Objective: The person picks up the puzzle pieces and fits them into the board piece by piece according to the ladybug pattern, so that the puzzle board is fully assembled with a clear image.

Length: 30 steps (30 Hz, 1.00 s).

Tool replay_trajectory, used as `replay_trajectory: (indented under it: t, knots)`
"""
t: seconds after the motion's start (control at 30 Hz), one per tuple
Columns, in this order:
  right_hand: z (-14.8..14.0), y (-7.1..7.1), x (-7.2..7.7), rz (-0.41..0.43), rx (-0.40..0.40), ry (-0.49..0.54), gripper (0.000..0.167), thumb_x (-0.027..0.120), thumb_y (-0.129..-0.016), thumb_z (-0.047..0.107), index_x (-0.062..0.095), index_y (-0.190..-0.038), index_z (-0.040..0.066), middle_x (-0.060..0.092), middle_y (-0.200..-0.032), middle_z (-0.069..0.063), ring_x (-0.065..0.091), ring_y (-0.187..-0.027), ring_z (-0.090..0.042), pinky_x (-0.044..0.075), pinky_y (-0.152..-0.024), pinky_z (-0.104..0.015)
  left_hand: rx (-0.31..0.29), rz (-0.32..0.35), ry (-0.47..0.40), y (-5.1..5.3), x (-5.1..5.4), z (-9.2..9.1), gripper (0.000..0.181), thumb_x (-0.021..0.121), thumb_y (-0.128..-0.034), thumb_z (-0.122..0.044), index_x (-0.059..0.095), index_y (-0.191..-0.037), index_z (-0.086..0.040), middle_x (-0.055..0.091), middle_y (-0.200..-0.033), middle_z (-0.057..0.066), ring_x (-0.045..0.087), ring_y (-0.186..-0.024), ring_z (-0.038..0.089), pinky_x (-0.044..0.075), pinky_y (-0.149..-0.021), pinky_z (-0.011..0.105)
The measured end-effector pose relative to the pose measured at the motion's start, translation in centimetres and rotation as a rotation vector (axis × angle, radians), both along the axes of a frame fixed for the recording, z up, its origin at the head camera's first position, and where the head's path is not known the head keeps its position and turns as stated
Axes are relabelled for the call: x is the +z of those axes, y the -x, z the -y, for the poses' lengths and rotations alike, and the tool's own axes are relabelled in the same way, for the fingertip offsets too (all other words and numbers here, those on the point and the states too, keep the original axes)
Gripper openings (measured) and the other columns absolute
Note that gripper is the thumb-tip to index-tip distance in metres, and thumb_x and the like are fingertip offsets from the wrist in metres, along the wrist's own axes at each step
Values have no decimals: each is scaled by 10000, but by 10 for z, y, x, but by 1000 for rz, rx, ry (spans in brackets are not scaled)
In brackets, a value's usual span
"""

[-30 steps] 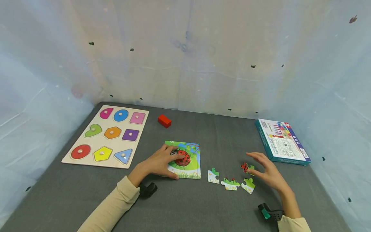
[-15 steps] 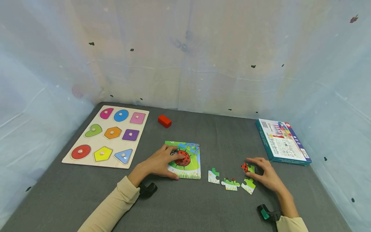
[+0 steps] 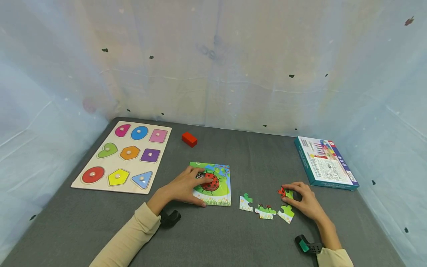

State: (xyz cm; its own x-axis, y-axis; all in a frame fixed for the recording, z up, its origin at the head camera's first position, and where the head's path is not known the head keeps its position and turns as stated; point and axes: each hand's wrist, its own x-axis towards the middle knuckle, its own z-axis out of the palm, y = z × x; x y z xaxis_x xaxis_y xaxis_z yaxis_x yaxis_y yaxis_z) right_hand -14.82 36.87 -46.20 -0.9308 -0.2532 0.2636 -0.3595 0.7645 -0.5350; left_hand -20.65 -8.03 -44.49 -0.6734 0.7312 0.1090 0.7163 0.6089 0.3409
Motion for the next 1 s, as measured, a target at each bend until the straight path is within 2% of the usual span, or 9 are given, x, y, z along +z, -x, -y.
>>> replay_trajectory:
  t: [0.23,0.53,0.7,0.77,1.0]
  knots:
    - [0,0,0,-10,-6,2,377,766,-767,153,662,-1125,95,545,-1050,-23,389,-980,3,234,-779,-429,0,2,-1,0,1,0,769,725,-670,-622,529,-1328,-278,384,-1396,133,331,-1212,288,366,-976,458]
    - [10,5,3,-81,50,-16,400,781,-752,142,668,-1136,127,564,-1049,9,502,-958,-108,375,-805,-259,5,4,13,0,1,-1,778,717,-671,-633,513,-1341,-295,378,-1402,126,335,-1199,273,365,-974,450]
    - [27,13,7,-71,114,17,413,777,-751,130,660,-1146,116,555,-1048,-17,484,-965,-147,292,-767,-367,3,1,11,0,0,-1,788,706,-674,-646,497,-1353,-305,377,-1402,120,345,-1177,253,369,-972,437]
    - [36,16,9,-60,139,30,416,775,-753,138,657,-1151,113,551,-1050,-24,477,-966,-158,248,-747,-377,4,1,11,1,0,-1,791,704,-673,-650,495,-1354,-307,378,-1401,115,345,-1175,249,369,-971,434]
    - [72,27,15,-55,237,36,416,766,-769,182,652,-1161,103,554,-1066,5,482,-981,-169,253,-766,-408,11,9,10,1,-1,0,788,709,-672,-644,495,-1351,-305,374,-1402,113,343,-1182,253,369,-970,436]
